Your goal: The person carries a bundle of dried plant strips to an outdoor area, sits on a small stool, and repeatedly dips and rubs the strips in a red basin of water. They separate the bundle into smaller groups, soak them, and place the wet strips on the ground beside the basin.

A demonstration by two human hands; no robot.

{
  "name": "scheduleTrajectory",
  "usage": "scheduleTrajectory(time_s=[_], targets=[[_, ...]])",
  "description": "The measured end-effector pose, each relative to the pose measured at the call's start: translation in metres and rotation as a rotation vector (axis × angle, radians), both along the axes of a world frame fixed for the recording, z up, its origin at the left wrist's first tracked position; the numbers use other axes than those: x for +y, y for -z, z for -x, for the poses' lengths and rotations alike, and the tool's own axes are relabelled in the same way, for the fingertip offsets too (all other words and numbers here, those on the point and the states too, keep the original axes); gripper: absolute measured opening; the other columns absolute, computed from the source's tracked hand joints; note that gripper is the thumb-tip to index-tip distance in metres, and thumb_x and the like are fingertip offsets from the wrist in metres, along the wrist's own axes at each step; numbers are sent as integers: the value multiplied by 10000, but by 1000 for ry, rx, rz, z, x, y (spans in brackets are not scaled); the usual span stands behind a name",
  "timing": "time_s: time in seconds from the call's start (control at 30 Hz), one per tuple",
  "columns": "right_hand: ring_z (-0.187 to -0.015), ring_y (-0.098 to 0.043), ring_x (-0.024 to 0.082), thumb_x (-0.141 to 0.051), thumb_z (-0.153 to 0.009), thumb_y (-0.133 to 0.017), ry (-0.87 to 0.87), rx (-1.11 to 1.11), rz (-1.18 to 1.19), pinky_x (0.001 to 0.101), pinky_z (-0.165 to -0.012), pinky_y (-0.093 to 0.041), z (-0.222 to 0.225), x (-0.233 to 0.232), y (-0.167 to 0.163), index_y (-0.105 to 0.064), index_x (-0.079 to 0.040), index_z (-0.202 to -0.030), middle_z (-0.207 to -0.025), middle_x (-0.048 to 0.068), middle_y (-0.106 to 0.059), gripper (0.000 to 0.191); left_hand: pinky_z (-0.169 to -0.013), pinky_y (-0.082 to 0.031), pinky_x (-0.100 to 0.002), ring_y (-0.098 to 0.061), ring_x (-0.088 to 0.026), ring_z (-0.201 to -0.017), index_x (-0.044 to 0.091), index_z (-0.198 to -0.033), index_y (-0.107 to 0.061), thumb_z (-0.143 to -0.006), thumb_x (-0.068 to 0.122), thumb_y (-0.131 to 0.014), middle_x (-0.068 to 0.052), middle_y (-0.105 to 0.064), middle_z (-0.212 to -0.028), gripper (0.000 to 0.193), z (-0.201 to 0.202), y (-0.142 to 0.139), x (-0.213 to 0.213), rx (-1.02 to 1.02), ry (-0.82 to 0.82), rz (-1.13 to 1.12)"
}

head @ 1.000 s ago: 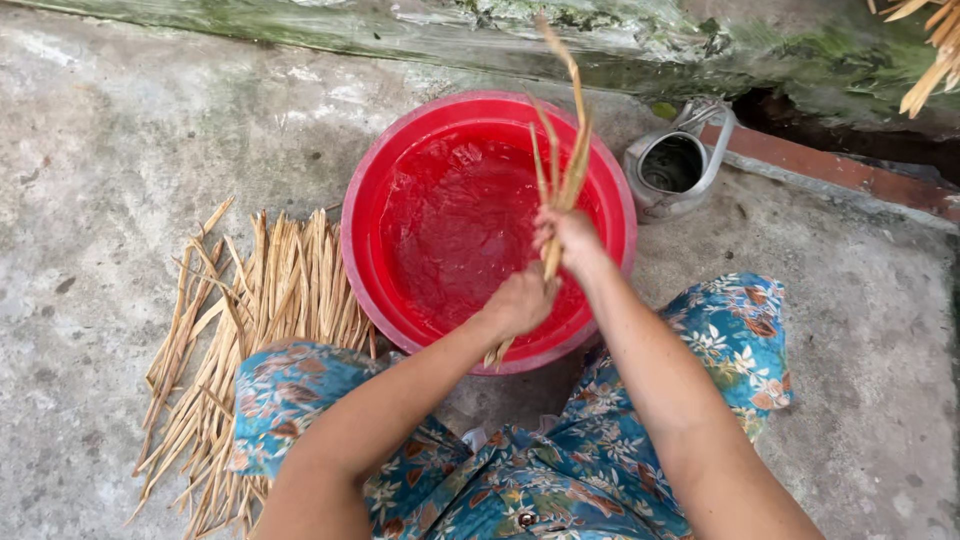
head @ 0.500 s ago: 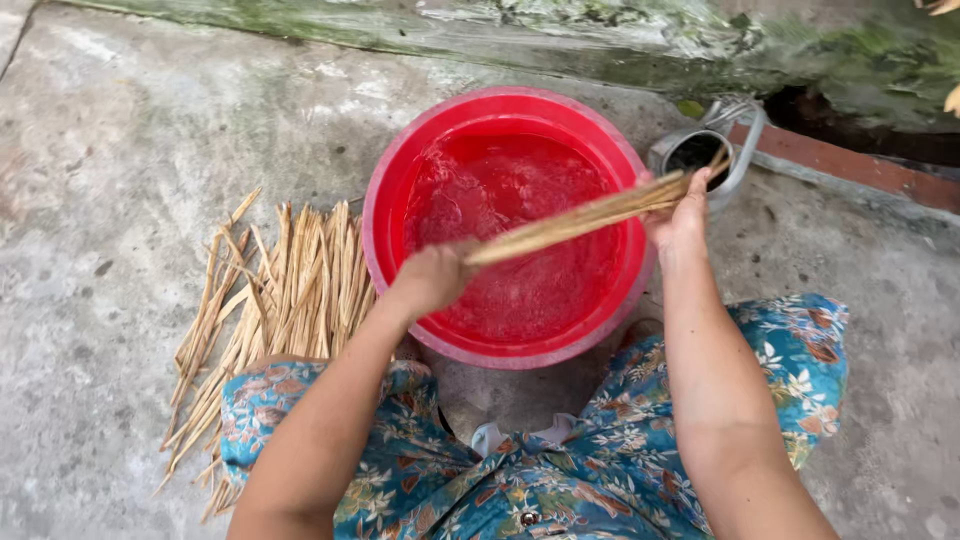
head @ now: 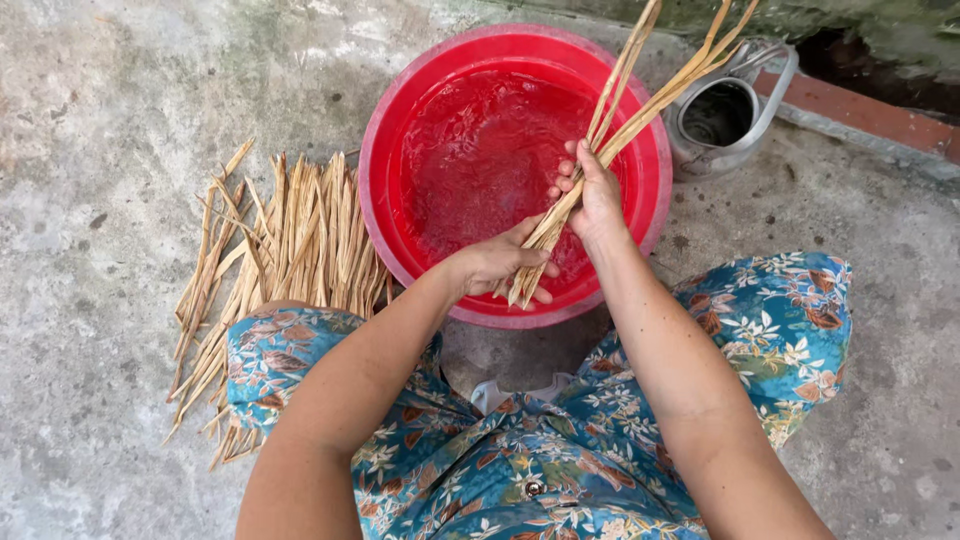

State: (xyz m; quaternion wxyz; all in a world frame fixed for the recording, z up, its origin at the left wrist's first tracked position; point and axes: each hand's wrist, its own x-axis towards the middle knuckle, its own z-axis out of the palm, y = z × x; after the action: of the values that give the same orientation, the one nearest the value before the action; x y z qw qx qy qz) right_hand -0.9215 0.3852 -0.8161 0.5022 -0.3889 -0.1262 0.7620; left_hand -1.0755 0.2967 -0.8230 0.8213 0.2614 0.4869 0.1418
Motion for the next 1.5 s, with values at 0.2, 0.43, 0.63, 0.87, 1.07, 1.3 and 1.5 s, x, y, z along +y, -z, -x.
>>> scheduleTrajectory(time_s=[0.2, 0.43, 0.63, 0.87, 1.07, 1.3, 1.5], targets=[[-562, -554, 127, -198, -996, -628, -51, -76, 71, 326, -543, -514, 13, -2, -1, -634, -121, -1089, -737, 25, -621, 121, -529, -467, -454, -527, -241, -563, 16, -1091, -659, -1131, 459, -414, -125, -632, -754, 508, -21, 2, 2, 573, 32, -308], [-442, -420, 63, -293, -1093, -531, 100, -18, 106, 214, -398, -351, -60, 49, 19, -642, -40, -981, -630, -19, -546, 299, -766, -543, -515, -710, -412, -822, -12, -1039, -657, -1042, 506, -412, -261, -693, -840, 574, -39, -46, -47, 580, 251, -802], [-476, -485, 134, -487, -1043, -391, 484, 144, 71, 316, -483, -471, -125, 71, 41, -586, -32, -960, -629, 15, -544, 502, -665, -546, -345, -663, -198, -726, 66, -1121, -710, -1043, 463, -489, -82, -709, -814, 461, 25, -99, -40, 425, 334, -741], [-1145, -689, 355, -785, -649, -659, -23, 102, -6, 547, -994, -578, -29, 24, -17, -510, -67, -1239, -1267, 213, -667, 942, -417, -342, -269, -418, -102, -485, 118, -1096, -660, -967, 360, -573, 18, -596, -690, 288, 61, -68, 0, 398, -169, -396], [-652, -599, 131, -176, -995, -659, -304, -26, -20, 312, -615, -550, 53, -19, -24, -662, -93, -1235, -881, 56, -682, 254, -619, -546, -412, -676, -252, -626, 10, -819, -711, -1068, 520, -393, -142, -680, -675, 650, -6, -1, -7, 556, -74, -605], [-528, -470, 95, -401, -1070, -551, 27, 77, 80, 304, -530, -481, -23, 30, 14, -608, -73, -1018, -695, -11, -526, 338, -761, -552, -456, -707, -316, -763, 30, -933, -751, -1070, 487, -448, -189, -718, -773, 565, -20, -40, -55, 575, 219, -872], [-758, -598, 196, -595, -992, -480, 315, 163, 116, 377, -706, -552, -46, 21, -11, -565, -57, -1132, -889, 62, -608, 562, -684, -555, -407, -610, -181, -643, 153, -1292, -614, -1046, 461, -473, -97, -658, -748, 419, 15, -91, -50, 678, 361, -500]])
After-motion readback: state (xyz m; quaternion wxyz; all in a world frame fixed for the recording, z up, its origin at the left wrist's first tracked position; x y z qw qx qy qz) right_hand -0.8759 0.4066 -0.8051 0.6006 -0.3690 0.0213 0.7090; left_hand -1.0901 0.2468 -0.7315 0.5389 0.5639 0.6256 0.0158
